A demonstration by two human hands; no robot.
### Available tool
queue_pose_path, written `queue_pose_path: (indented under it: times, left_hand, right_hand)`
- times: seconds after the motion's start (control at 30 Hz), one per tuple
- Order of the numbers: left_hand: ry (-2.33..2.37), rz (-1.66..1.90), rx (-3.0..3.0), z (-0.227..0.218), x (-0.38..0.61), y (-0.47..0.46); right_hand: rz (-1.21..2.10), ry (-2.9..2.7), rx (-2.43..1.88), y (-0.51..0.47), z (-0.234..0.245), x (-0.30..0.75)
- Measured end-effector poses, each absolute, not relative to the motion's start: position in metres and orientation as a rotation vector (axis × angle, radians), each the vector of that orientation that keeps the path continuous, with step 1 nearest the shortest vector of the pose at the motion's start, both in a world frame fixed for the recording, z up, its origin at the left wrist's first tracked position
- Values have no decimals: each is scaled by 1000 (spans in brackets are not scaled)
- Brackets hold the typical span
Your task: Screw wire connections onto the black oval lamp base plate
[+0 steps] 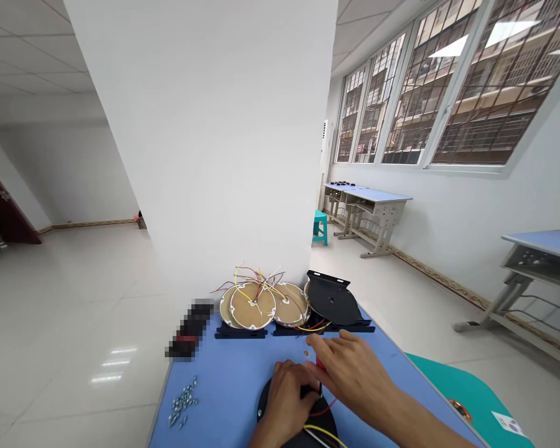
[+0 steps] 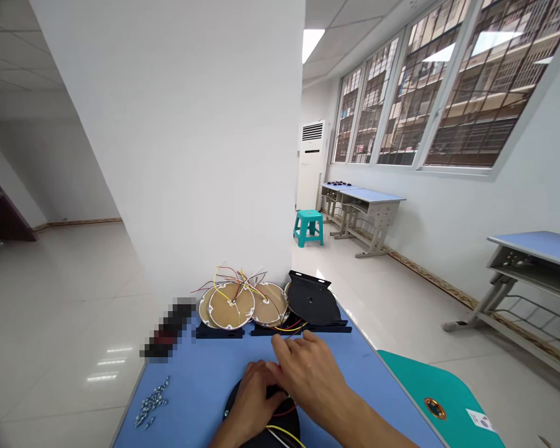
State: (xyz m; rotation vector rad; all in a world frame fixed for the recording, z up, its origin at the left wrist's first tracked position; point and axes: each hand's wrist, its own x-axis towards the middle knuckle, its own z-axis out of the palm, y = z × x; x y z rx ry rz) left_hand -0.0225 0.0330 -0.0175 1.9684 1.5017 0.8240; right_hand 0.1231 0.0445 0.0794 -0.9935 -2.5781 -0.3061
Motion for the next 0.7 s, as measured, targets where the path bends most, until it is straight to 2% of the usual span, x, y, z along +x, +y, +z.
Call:
queue_pose_path:
  times: [0.13,0.3,0.43,0.6,0.7]
  left_hand:
    - [1495,839,1965,-20,-23,33]
    - [1505,866,1939,-25,-22,33]
    - [1489,923,1913,-20,-27,33]
    - [1559,946,1871,-10,-47,28]
    - [1597,845,1857,-8,-59,16]
  right_hand:
    - [-126,-2602,-897,45,82,124]
    - [-311,-2622,-990,44,84,125]
    - [-166,-2629,-852,43,86,127]
    - [-278,-2607,-918,45,80,126]
    - [-92,-2627,-913,41,89,127]
